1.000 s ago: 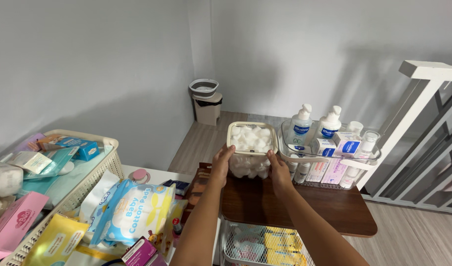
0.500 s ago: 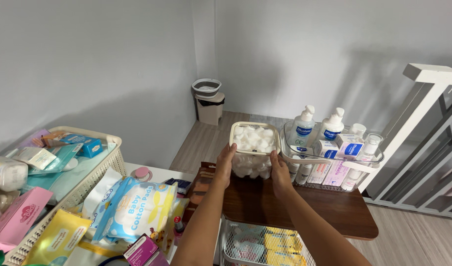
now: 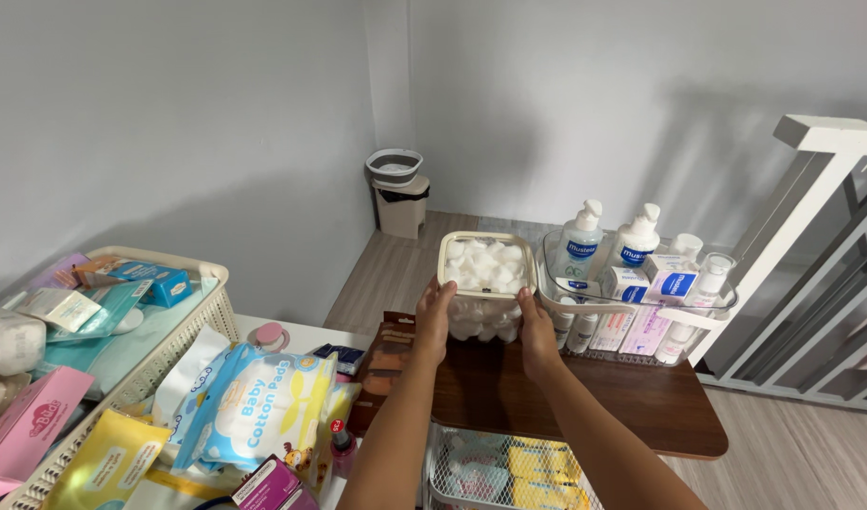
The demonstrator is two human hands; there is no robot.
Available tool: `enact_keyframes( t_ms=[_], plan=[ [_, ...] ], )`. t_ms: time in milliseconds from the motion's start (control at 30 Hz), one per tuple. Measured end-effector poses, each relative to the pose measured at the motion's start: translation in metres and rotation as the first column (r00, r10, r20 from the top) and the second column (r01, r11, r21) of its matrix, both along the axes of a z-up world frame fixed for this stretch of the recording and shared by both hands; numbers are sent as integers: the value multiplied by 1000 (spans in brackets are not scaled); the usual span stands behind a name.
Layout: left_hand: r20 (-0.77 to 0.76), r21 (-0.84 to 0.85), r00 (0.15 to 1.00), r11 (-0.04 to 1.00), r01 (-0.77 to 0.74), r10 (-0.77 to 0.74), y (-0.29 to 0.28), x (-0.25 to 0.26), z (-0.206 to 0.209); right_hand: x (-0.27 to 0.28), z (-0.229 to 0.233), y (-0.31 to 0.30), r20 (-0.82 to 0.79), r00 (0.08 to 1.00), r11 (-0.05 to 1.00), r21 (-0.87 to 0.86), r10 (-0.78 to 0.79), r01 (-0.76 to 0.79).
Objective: The person organizes baby supplies by first securing a lid on a container filled with cotton balls and moving it to a wooden shelf. They then open several small pink boxes of cotton pads and transfer the contents into a clear glass container on a white table.
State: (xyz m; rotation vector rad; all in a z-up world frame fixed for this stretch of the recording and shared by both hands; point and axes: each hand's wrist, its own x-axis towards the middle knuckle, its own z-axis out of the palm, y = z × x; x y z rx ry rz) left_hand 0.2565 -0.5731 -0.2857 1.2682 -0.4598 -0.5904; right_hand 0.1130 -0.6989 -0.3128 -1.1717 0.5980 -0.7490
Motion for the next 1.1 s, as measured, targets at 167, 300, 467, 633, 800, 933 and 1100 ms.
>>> enact_keyframes(
  t_ms=[167,300,467,633,800,933,1100],
  plan=[
    [33,-43,999,999,3,-1,-10,8,-8,0,4,3,9,1000,998,-49,-25,25],
    [22,-18,999,999,27,-27,-4,1,1,-3,8,5,20,1000,999,-33,5,-4],
    [12,-28,1000,999,22,-21,5,-13,21,0,-5,-1,39,999,999,-24,27,-26],
    [-131,31,991,1000,5,-1,2,-14,21,-5,-9,16,-188,939,947,-204,-288,250],
    [-146,-35,989,999,-40,35,-3,-6,11,-28,19,69,-37,844,473,-841,-536,264],
    [-62,-34,997,998,-48,46,-3,-1,8,-17,66,57,1,837,94,-994,-547,63],
    [-41,-62,999,998,-10,7,0,0,10,-15,71,50,-140,842,119,-989,-521,-91]
  ],
)
